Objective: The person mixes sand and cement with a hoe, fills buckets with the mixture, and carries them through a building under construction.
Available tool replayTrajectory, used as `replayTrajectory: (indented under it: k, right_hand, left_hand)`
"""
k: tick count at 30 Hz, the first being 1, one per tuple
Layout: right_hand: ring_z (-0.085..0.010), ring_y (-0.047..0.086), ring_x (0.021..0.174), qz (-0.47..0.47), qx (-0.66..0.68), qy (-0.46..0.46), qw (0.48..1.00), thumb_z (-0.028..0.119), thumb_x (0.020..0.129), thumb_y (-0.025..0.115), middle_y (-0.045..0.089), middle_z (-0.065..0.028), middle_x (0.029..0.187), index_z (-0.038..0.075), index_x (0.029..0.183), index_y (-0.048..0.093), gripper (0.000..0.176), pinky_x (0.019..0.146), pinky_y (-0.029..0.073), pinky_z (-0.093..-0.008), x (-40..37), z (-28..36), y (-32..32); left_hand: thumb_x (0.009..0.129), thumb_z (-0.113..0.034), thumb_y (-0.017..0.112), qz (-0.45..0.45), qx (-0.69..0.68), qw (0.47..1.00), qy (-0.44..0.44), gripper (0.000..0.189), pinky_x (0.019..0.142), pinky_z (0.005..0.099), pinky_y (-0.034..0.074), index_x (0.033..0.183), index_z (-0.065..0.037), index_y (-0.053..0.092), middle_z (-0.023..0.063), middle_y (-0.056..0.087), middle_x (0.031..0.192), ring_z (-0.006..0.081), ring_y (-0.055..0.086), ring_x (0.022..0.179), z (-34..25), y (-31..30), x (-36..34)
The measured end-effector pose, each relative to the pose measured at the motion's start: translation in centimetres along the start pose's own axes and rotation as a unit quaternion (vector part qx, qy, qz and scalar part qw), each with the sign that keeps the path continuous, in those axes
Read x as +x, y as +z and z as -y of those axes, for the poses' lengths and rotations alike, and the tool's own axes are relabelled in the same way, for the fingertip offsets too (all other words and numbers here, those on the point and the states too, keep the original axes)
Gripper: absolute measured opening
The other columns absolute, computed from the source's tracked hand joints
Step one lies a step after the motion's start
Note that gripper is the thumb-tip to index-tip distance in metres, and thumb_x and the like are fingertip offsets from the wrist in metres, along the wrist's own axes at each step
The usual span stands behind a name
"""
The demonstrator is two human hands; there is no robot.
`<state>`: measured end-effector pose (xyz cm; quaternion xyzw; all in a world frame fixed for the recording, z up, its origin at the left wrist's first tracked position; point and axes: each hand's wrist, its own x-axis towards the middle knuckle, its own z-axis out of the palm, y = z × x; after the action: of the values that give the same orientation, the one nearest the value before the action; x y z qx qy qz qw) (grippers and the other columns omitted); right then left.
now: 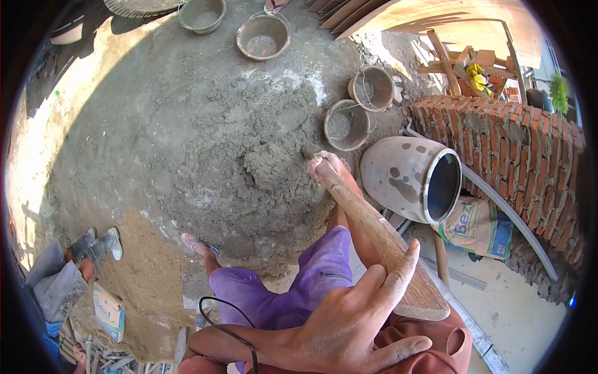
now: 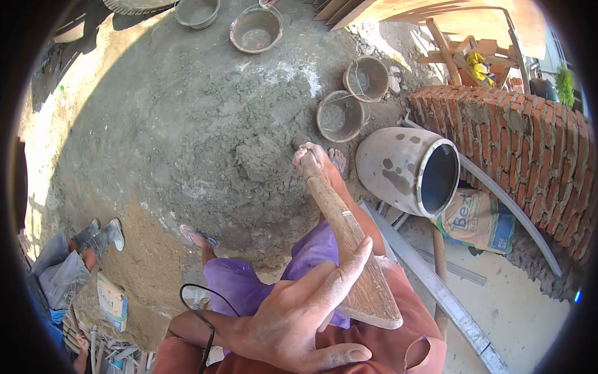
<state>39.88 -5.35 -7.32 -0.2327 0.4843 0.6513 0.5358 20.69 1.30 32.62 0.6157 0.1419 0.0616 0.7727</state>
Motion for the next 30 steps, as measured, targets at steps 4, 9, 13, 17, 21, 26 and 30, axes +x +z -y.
replayTrajectory:
  k: [4,9,13,17,21,26,30]
  right_hand:
    - [-0.0132,0.051,0.058,-0.004,0.03,-0.028,0.999,0.006,0.088,0.049,0.048,-0.0039,0.067,0.003,0.075,0.045,0.013,0.055,0.049,-0.0265,-6.0,4.0,1.7]
    - [-0.0129,0.049,0.053,-0.075,-0.109,-0.169,0.977,0.008,0.089,0.05,0.047,-0.0027,0.063,0.005,0.075,0.043,0.016,0.051,0.048,-0.0285,-11.9,8.0,5.0]
    - [-0.0131,0.047,0.052,-0.137,-0.158,-0.409,0.888,0.005,0.087,0.051,0.045,-0.0026,0.062,0.007,0.075,0.043,0.014,0.049,0.047,-0.0287,-10.4,4.4,5.4]
    - [-0.0192,0.05,0.052,-0.152,-0.171,-0.529,0.818,0.002,0.085,0.053,0.048,-0.0064,0.065,0.003,0.085,0.047,0.007,0.051,0.048,-0.0344,-3.6,-0.7,2.6]
    - [-0.0191,0.052,0.054,-0.181,-0.15,-0.538,0.81,0.001,0.084,0.055,0.051,-0.007,0.067,0.002,0.087,0.047,0.009,0.05,0.049,-0.0344,1.9,0.5,-2.4]
    - [-0.0183,0.053,0.058,-0.135,-0.165,-0.546,0.81,0.004,0.086,0.055,0.051,-0.0064,0.068,0.003,0.078,0.048,0.011,0.054,0.048,-0.0306,-2.0,-2.8,-1.5]
    - [-0.0167,0.05,0.059,-0.046,-0.203,-0.517,0.83,0.006,0.086,0.054,0.046,-0.0053,0.069,0.004,0.08,0.048,0.009,0.057,0.047,-0.0304,-5.1,-6.7,0.5]
  left_hand:
    - [0.086,-0.066,0.053,-0.026,-0.012,0.998,0.054,0.101,0.055,0.0392,0.043,0.147,0.008,0.023,0.0133,0.04,0.081,0.0252,0.046,0.06,-2.0,2.1,1.6]
    - [0.091,-0.06,0.052,0.13,-0.06,0.989,-0.021,0.099,0.071,0.0327,0.047,0.146,0.014,0.016,0.0214,0.05,0.095,0.0272,0.054,0.075,-3.4,-3.5,0.1]
    - [0.09,-0.037,0.064,0.124,-0.012,0.957,-0.26,0.085,0.093,0.0374,0.045,0.149,0.007,0.02,0.0294,0.054,0.121,0.0366,0.058,0.11,2.4,-10.3,-8.5]
    - [0.078,-0.014,0.068,-0.028,0.196,0.856,-0.477,0.045,0.091,0.0439,0.047,0.121,-0.007,0.057,0.0185,0.063,0.11,0.0375,0.059,0.11,20.4,-12.3,-15.6]
    - [0.076,-0.005,0.062,-0.094,0.312,0.788,-0.523,0.033,0.087,0.0493,0.049,0.108,-0.011,0.059,0.0116,0.063,0.113,0.0368,0.059,0.107,40.2,-9.1,-17.5]
    - [0.075,-0.005,0.063,-0.136,0.291,0.824,-0.466,0.029,0.084,0.0493,0.049,0.103,-0.012,0.061,0.0108,0.062,0.108,0.0364,0.059,0.105,44.0,-6.4,-19.3]
    - [0.075,-0.011,0.067,-0.182,0.243,0.87,-0.387,0.025,0.08,0.0485,0.049,0.099,-0.009,0.061,0.0119,0.061,0.105,0.0368,0.06,0.102,39.7,-4.3,-22.7]
